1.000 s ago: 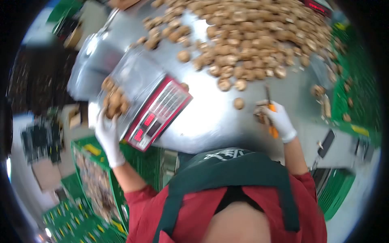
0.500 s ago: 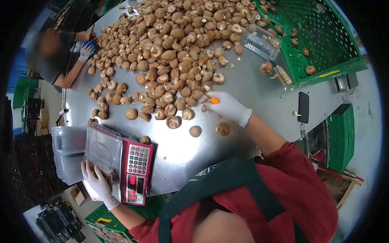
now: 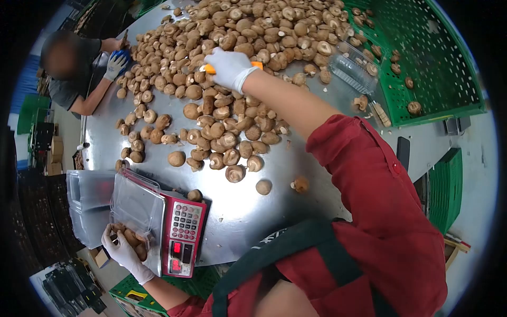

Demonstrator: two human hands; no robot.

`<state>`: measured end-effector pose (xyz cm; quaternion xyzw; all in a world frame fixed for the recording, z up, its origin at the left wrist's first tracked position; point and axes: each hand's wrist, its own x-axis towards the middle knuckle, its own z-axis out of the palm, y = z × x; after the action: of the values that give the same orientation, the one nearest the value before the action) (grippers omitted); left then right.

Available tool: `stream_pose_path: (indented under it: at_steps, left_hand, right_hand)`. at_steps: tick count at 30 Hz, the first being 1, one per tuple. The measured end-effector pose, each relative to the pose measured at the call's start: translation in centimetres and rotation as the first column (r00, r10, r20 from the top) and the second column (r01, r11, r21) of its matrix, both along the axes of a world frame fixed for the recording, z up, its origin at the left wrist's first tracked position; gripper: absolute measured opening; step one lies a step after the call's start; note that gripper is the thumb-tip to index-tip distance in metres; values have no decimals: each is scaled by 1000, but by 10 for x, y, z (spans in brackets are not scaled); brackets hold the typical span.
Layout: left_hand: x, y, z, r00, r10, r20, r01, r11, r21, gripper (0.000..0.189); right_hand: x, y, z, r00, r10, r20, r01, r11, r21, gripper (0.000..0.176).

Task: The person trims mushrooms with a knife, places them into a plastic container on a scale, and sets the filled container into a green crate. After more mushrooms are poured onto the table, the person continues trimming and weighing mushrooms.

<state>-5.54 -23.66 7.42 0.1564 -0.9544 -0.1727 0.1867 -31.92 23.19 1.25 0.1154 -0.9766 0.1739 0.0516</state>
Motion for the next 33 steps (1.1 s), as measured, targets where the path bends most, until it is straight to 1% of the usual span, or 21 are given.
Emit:
stream_pose_path:
  at_steps: [1, 2, 5, 6, 8, 9, 10, 11, 12, 13, 15, 17, 18, 20, 22, 23, 25, 26, 29, 30, 33]
  left_hand:
    - [2, -6, 0, 1000, 15, 11, -16, 998, 60, 39]
    - [3, -10, 0, 1000, -6, 30, 5, 1000, 31, 41]
    - [-4, -2, 6, 992, -122, 35, 126, 984, -129, 39]
    - [-7, -8, 1, 989, -141, 37, 138, 988, 73, 41]
    - [-7, -11, -3, 991, -130, 19, 126, 983, 135, 40]
    - [-10, -10, -3, 992, -129, 9, 126, 978, 165, 40]
    - [-11, -8, -1, 991, -132, 22, 129, 985, 114, 38]
    - [-10, -6, 3, 990, -136, 35, 134, 989, 62, 36]
    - [-10, -4, 5, 989, -143, 48, 142, 990, 10, 34]
    - [-11, -3, 6, 992, -111, 59, 109, 994, 31, 32]
    - [-13, -1, 6, 996, -48, 80, 42, 996, 75, 28]
    - [-14, 0, 3, 991, -80, 111, 79, 997, 11, 28]
    - [-15, 0, 4, 988, -82, 133, 88, 995, -40, 29]
    - [-16, 1, 7, 979, -82, 187, 99, 992, -84, 35]
    - [-14, 20, 17, 979, 19, 201, 35, 964, -263, 37]
    - [-13, 33, 23, 977, 73, 199, 2, 936, -352, 38]
    - [-14, 50, 29, 998, -47, 33, 56, 905, -422, 39]
    - [-15, 61, 32, 993, -109, -45, 76, 885, -459, 40]
    - [-22, 141, 38, 923, -344, -174, 341, 939, -50, 43]
    - [-25, 169, 36, 880, -447, -159, 459, 887, 43, 45]
    - [-36, 241, 32, 691, -704, -161, 718, 645, 260, 49]
  right_hand:
    - [-8, 0, -1, 1000, -6, 20, 5, 999, 51, 43]
    - [-14, 5, -1, 999, -5, 40, 3, 998, 63, 41]
    - [-20, 25, -5, 997, 69, 32, -66, 995, -81, 32]
    - [-17, 29, -4, 997, 76, 13, -74, 989, -126, 31]
    - [-4, 39, -2, 997, 79, -27, -83, 973, -217, 30]
    - [5, 45, 3, 992, 94, 84, -59, 935, -351, 33]
    - [17, 49, 10, 974, 121, 190, -17, 879, -476, 36]
    - [30, 52, 18, 944, 161, 288, 42, 807, -589, 39]
    - [46, 52, 27, 916, 208, 343, 116, 680, -724, 32]
    - [65, 54, 32, 864, 272, 424, 260, 480, -838, 33]
    - [80, 67, 11, 798, 397, 454, 407, 202, -891, 26]
    - [104, 66, 5, 781, 473, 408, 504, -92, -859, 26]
    - [110, 72, 1, 732, 591, 338, 500, -129, -856, 29]
    - [125, 72, -5, 716, 619, 323, 580, -270, -769, 35]
    - [135, 73, -22, 718, 652, 243, 595, -394, -701, 37]
    - [140, 73, -20, 715, 659, 235, 604, -413, -681, 37]
    - [153, 66, -11, 704, 676, 218, 626, -447, -639, 36]
    - [160, 62, -2, 684, 651, 329, 687, -423, -591, 36]
    - [181, 49, 0, 688, 686, 239, 667, -468, -580, 35]
    - [186, 45, -6, 652, 726, 218, 695, -458, -554, 37]
    - [212, 25, 3, 599, 716, 358, 754, -354, -553, 43]
